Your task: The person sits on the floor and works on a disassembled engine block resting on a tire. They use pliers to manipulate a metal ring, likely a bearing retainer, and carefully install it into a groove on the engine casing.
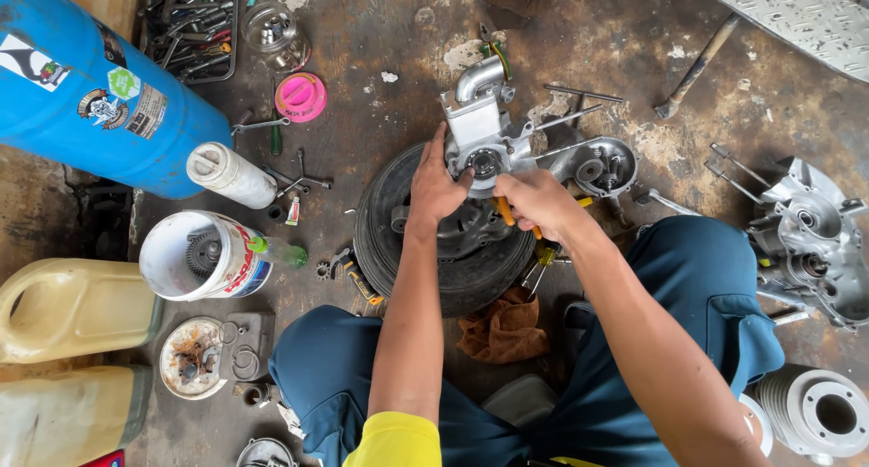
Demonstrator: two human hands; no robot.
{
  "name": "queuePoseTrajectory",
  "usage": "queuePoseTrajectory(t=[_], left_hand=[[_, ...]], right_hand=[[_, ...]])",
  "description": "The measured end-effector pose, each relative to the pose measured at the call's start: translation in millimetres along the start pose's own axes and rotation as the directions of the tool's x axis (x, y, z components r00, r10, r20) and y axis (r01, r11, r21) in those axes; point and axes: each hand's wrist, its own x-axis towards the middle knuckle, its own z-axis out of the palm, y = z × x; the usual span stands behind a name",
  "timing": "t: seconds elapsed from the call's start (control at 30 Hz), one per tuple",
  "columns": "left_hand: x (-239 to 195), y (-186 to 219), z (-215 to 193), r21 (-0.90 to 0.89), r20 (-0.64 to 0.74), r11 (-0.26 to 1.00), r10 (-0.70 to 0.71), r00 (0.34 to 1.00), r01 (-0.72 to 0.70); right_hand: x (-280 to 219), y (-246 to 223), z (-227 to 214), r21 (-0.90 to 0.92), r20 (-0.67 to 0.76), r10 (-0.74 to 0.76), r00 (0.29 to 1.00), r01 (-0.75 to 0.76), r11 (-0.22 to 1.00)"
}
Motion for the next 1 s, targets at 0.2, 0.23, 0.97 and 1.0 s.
queuePoseTrajectory(t=[0.2,0.23,0.97,1.0], left_hand=[[1.5,-0.9,0.9,0.004,0.003,1.000,-0.006,1.000,0.006],[2.6,-6.6,3.7,0.003,0.008,1.000,-0.004,1.000,0.004],[-0.2,-20.9,1.7,-0.041,-0.022,0.996,0.078,0.997,-0.079],[-2.0,-16.2,-1.4,-0.088,-0.006,0.992,0.092,0.996,-0.092]], right_hand=[[17.0,28.5,-1.3,0.187,-0.053,-0.043,0.998,0.052,0.981],[14.6,36.5,-4.1,0.188,-0.057,-0.042,0.997,0.052,0.981],[14.7,88.0,-6.5,-0.405,-0.268,-0.423,0.865,0.298,0.865],[12.3,85.9,-2.0,-0.375,-0.224,-0.474,0.852,0.373,0.848]])
